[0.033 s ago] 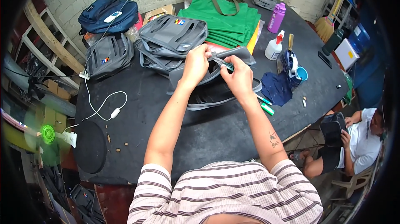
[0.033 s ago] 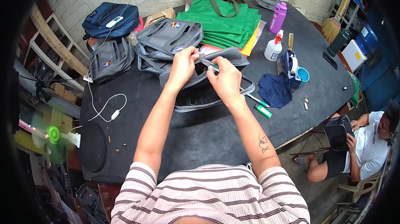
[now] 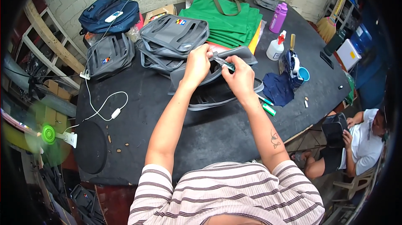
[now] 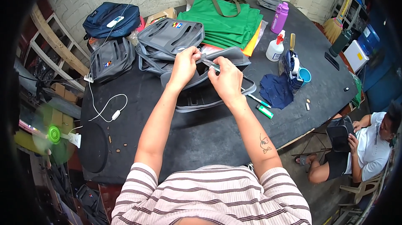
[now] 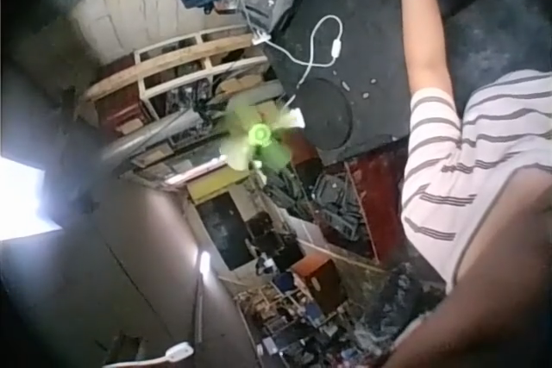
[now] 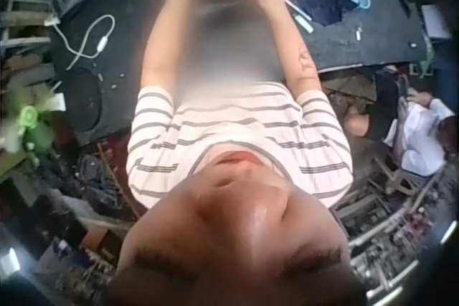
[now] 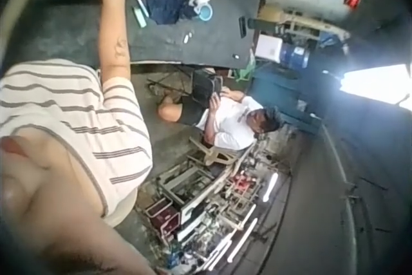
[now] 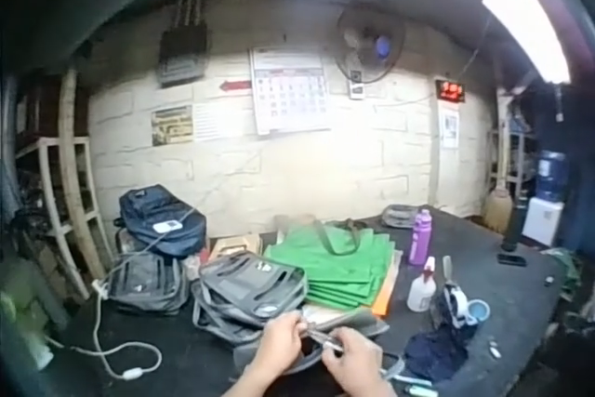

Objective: Inspecting the quality and features of various manufactured gray bags at a workshop table.

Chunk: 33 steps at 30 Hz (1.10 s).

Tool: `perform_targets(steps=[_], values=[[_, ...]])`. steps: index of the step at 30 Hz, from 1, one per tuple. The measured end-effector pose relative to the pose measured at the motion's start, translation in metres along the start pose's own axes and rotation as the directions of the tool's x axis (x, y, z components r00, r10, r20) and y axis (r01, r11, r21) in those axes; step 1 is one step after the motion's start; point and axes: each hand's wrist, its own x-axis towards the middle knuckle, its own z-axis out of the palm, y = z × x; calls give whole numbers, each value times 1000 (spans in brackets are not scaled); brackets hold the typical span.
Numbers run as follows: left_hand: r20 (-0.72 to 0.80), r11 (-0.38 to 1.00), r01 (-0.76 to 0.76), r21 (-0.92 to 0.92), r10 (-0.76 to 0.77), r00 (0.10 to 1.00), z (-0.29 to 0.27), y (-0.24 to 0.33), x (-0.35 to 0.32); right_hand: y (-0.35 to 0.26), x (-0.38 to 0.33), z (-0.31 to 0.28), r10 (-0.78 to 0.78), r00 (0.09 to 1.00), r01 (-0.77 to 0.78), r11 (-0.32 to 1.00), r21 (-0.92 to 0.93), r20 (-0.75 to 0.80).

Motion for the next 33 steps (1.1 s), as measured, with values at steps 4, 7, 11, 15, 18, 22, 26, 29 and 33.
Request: perform_targets(steps=[4,7,11,15,18,22,26,29,33], values=[[1,999,-15,30,15,1000,2,3,1,3,2,5,-38,999,37,998,-57,-26],[4,999,-9,33,9,1000,2,2,2,5,2,10,-99,993,95,994,-61,-69],[-2,999,-13,37,13,1000,3,-1,3,7,2,15,-142,983,136,989,-58,-119],[-13,999,0,39,0,1000,-2,-5,1,7,2,20,-174,975,168,984,-52,-136],[-101,999,-17,47,21,995,-12,-2,3,14,5,24,-122,979,130,991,41,-162],[-513,742,95,664,359,780,-89,13,-11,24,15,21,130,990,-91,880,466,-52],[-509,924,8,383,204,836,-98,28,-23,34,29,19,245,962,-260,684,682,121],[135,814,-281,508,246,960,-57,59,-28,35,38,18,275,938,-334,563,756,210],[363,643,-458,614,286,887,-28,9,-19,16,28,-21,223,973,-185,600,778,60]])
